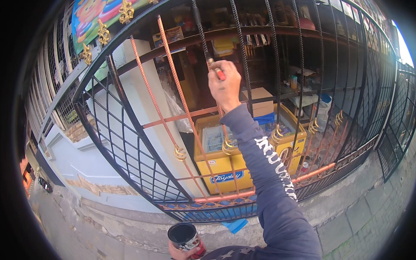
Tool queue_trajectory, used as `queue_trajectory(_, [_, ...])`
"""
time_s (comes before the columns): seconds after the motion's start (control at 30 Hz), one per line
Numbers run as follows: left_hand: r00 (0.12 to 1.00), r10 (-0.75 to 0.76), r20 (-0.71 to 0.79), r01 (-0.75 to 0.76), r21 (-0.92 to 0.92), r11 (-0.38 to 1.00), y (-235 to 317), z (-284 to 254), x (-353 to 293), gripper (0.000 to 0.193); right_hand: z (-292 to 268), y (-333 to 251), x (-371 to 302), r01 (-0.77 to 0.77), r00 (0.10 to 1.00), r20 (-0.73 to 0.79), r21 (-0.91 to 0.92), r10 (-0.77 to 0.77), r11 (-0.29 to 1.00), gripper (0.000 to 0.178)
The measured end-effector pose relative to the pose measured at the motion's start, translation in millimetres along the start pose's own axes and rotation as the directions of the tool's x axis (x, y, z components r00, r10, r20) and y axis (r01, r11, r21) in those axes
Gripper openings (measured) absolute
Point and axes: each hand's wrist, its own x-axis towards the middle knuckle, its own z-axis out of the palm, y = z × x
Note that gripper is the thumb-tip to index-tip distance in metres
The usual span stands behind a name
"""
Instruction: The person paints a metal gate with black paint using a brush. They repeatedly dip the brush into a paint can and apply paint to vertical bars and horizontal rails of the gate.
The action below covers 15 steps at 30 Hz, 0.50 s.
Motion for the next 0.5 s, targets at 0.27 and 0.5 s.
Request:
queue_trajectory(0.27, [0.997, 0.045, -0.063, -0.042, 0.051, 0.998, 23, 4, -2, 0.089, -2, 11, -5, -0.225, 0.968, -0.105, 0.053, 0.23, 0.973, 0.01])
queue_trajectory(0.5, [1.0, -0.017, 0.007, 0.017, 0.028, 0.999, 44, 9, 0, 0.087, -6, 22, 1, -0.279, 0.937, -0.172, 0.15, 0.303, 0.948, 0.011])
